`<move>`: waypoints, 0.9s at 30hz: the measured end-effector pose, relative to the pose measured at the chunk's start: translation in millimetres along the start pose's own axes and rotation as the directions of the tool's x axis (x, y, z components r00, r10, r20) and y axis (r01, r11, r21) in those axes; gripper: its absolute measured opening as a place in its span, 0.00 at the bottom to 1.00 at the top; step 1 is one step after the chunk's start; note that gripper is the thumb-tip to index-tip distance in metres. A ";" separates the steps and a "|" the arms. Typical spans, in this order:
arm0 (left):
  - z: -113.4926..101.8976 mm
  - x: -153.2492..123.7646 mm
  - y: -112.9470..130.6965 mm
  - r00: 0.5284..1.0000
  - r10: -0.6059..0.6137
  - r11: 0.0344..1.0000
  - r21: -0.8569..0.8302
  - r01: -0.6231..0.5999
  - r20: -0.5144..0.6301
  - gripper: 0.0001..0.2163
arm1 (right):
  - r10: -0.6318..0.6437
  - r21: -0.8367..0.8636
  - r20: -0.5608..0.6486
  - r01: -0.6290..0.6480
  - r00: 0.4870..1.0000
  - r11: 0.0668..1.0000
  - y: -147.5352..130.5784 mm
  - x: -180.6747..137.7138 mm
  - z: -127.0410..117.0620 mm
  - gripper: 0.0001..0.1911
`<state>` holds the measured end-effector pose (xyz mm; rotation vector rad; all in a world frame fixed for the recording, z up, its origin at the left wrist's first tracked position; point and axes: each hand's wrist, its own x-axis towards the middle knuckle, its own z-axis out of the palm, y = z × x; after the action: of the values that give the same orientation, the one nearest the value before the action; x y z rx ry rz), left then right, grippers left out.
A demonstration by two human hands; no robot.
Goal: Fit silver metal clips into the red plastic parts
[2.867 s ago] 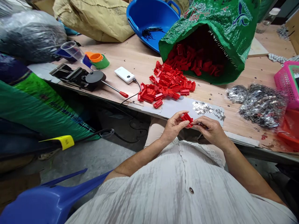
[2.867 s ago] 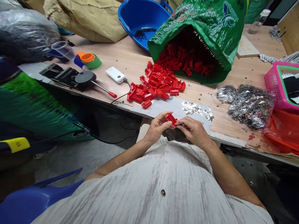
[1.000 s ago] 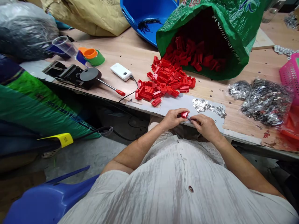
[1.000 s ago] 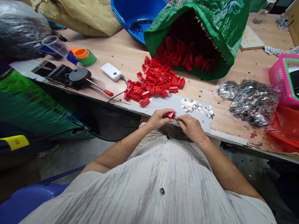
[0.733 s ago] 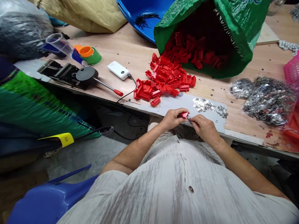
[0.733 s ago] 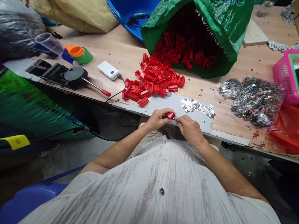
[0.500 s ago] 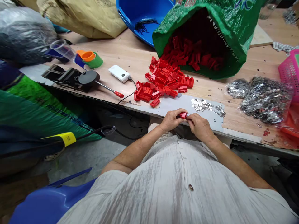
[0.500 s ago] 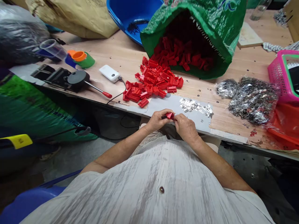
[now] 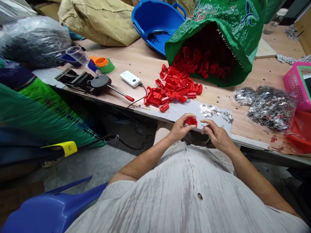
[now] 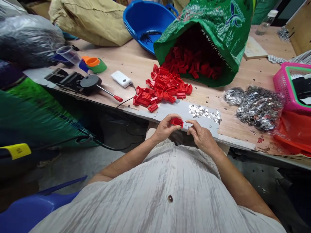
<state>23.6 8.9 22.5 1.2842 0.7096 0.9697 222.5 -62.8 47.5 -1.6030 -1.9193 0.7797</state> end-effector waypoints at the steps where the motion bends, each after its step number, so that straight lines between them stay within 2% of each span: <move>1: 2.9 -0.9 3.5 0.999 -0.040 0.994 -0.101 0.039 -0.014 0.16 | -0.008 0.021 0.026 0.008 1.000 1.000 -3.3 -0.9 -1.0 0.20; 3: 8.4 -3.4 10.2 0.989 -0.148 0.940 -0.314 0.135 -0.018 0.13 | -0.044 0.039 0.048 0.042 0.998 0.998 -9.1 -1.3 -1.9 0.23; 6: 14.4 -8.2 16.6 0.951 -0.307 0.786 -0.553 0.275 0.037 0.14 | -0.080 0.024 0.025 0.079 0.996 0.997 -14.9 0.5 -0.5 0.23; 9: 17.8 -12.3 16.6 0.910 -0.404 0.651 -0.670 0.357 0.092 0.12 | -0.097 -0.006 -0.020 0.097 0.995 0.995 -17.3 3.0 1.5 0.22; 12: 20.8 -14.3 14.8 0.877 -0.467 0.569 -0.721 0.397 0.115 0.07 | -0.127 -0.010 -0.025 0.127 0.992 0.992 -18.4 4.2 1.8 0.21; 15: 24.9 -15.1 15.8 0.863 -0.492 0.522 -0.755 0.396 0.112 0.06 | -0.160 -0.047 -0.055 0.158 0.986 0.986 -18.4 4.0 3.1 0.20; 21: 33.8 -16.3 18.9 0.865 -0.494 0.478 -0.804 0.354 0.087 0.07 | -0.168 -0.145 -0.235 0.136 0.957 0.980 -11.5 3.8 14.5 0.19; 27: 37.6 -17.0 12.0 0.879 -0.471 0.483 -0.812 0.328 0.076 0.06 | -0.030 0.150 -0.195 0.060 0.980 0.987 -9.5 4.9 18.6 0.18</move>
<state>46.7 -23.2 39.4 0.1840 0.5338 0.8360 202.0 -61.1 41.4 -1.4783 -1.7090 0.7094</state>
